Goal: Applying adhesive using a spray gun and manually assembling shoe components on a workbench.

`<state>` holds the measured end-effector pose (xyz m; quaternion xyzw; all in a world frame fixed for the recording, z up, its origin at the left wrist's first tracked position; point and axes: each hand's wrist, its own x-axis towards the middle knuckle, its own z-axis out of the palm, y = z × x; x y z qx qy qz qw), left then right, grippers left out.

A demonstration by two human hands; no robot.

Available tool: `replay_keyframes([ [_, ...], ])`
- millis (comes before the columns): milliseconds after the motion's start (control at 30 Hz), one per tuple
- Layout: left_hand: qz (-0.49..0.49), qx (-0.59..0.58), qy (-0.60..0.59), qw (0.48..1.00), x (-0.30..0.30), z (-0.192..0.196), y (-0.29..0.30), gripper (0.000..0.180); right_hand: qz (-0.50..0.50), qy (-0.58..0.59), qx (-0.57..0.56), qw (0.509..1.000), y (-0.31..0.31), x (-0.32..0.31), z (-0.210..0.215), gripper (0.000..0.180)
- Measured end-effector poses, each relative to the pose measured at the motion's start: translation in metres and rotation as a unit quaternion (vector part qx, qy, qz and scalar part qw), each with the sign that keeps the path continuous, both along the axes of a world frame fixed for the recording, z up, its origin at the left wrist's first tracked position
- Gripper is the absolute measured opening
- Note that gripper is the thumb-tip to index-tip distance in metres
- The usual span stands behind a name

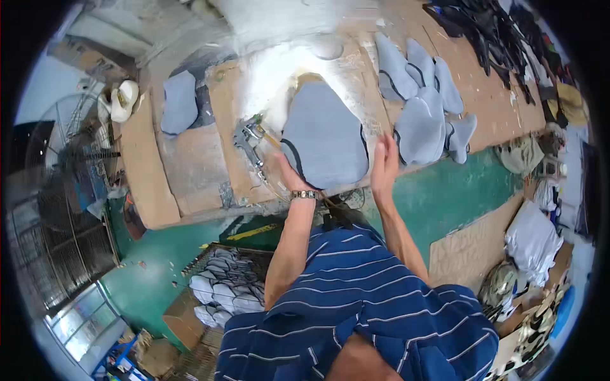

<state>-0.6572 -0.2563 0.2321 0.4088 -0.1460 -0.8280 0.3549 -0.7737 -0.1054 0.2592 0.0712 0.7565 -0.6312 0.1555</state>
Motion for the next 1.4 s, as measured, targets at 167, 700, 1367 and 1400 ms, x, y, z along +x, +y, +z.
replay_keyframes([
  [167, -0.019, 0.038, 0.056, 0.998, -0.002, 0.004, 0.000, 0.086, 0.478, 0.488, 0.139, 0.718, -0.004, 0.025, 0.062, 0.065],
  [700, -0.033, 0.063, 0.137, 0.988, 0.004, -0.012, -0.005, 0.086, 0.455, 0.459, 0.283, 0.709, -0.066, 0.058, 0.062, 0.051],
  [1367, 0.014, 0.125, 0.168, 0.978, 0.005, 0.022, 0.030, 0.078, -0.095, -0.344, -0.453, 0.817, -0.026, 0.034, 0.013, 0.053],
  [1400, 0.016, 0.123, 0.167, 0.978, 0.008, 0.021, 0.028, 0.078, -0.093, -0.346, -0.454, 0.816, -0.028, 0.033, 0.012, 0.053],
])
